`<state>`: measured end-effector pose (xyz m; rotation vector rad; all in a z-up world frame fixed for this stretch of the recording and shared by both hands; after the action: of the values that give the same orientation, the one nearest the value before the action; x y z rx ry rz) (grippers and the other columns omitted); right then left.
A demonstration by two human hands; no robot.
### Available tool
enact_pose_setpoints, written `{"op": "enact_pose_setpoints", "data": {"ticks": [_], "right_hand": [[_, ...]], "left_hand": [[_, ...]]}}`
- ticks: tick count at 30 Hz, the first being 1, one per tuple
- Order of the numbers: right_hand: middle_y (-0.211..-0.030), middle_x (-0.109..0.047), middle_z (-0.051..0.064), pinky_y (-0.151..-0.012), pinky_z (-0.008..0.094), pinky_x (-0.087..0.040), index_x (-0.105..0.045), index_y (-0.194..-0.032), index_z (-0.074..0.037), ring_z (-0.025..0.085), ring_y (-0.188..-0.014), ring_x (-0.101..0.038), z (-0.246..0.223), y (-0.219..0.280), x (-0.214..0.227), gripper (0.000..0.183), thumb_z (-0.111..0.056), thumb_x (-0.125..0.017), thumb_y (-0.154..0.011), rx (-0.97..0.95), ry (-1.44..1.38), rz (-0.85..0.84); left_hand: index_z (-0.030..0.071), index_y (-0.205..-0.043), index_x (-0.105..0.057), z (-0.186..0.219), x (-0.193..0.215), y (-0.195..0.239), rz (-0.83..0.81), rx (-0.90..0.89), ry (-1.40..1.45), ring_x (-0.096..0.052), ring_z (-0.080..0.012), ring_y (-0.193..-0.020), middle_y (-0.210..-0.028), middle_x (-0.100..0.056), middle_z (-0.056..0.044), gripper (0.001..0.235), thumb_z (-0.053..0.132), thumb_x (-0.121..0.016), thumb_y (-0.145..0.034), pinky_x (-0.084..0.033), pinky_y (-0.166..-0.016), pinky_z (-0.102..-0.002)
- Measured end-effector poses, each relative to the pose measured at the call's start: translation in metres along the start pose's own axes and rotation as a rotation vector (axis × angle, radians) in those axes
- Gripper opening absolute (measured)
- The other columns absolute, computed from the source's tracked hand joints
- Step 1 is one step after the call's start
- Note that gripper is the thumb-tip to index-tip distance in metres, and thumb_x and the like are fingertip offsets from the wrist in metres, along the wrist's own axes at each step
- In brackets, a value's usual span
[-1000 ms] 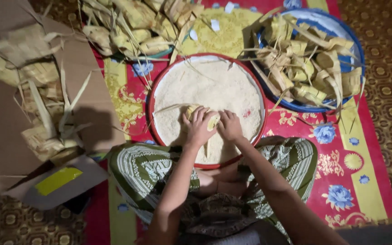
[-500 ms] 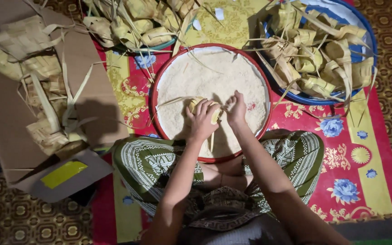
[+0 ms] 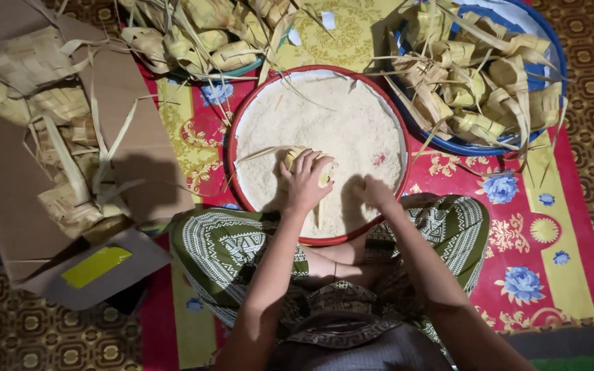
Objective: Filling woven bamboo or palm leaf pouches with rice from a large tray while sitting on the floor
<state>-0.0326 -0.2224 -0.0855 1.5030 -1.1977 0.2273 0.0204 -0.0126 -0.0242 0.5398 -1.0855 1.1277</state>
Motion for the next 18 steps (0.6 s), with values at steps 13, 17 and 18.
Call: {"op": "enact_pose_setpoints", "data": {"ticks": [13,17,18], "right_hand": [[-0.132,-0.069,0.012,-0.099,0.041,-0.056,-0.064,-0.136,-0.009,0.028,-0.116,-0.069,-0.025,-0.079,-0.052,0.057,-0.046,-0.072,-0.093,-0.195,-2.062,0.151],[-0.127,-0.047,0.017,-0.067,0.024,-0.053,-0.048,-0.138,-0.012,0.019,-0.091,-0.058,-0.084,-0.029,0.018,0.059,-0.052,-0.065,-0.099,0.041,-1.869,0.173],[-0.107,-0.056,0.012,-0.075,0.034,-0.058,-0.059,-0.121,-0.003,0.022,-0.089,-0.062,-0.089,-0.027,0.025,0.047,-0.046,-0.065,-0.103,0.146,-1.722,0.247]], "left_hand": [[0.043,-0.131,-0.053,0.000,0.002,0.001,-0.055,0.020,0.017,-0.031,-0.0144,-0.147,-0.141,-0.047,0.007,0.060,0.040,-0.075,-0.075,-0.026,-0.106,-0.077],[0.041,-0.131,-0.053,-0.001,0.000,0.001,-0.081,0.033,0.011,-0.029,-0.0137,-0.147,-0.143,-0.046,0.007,0.061,0.040,-0.075,-0.074,-0.027,-0.106,-0.078],[0.039,-0.132,-0.053,-0.001,0.000,0.001,-0.088,0.037,0.012,-0.029,-0.0139,-0.147,-0.143,-0.046,0.006,0.062,0.038,-0.074,-0.075,-0.027,-0.106,-0.078]]}}
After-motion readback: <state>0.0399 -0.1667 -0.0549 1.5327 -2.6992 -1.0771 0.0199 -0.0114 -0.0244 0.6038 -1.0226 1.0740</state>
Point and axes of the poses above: each hand's wrist, its own y-axis away from the middle knuckle, its own x-axis out of the back of the hand, z = x × y, the point moved 2 cm from there along -y, towards the middle knuckle
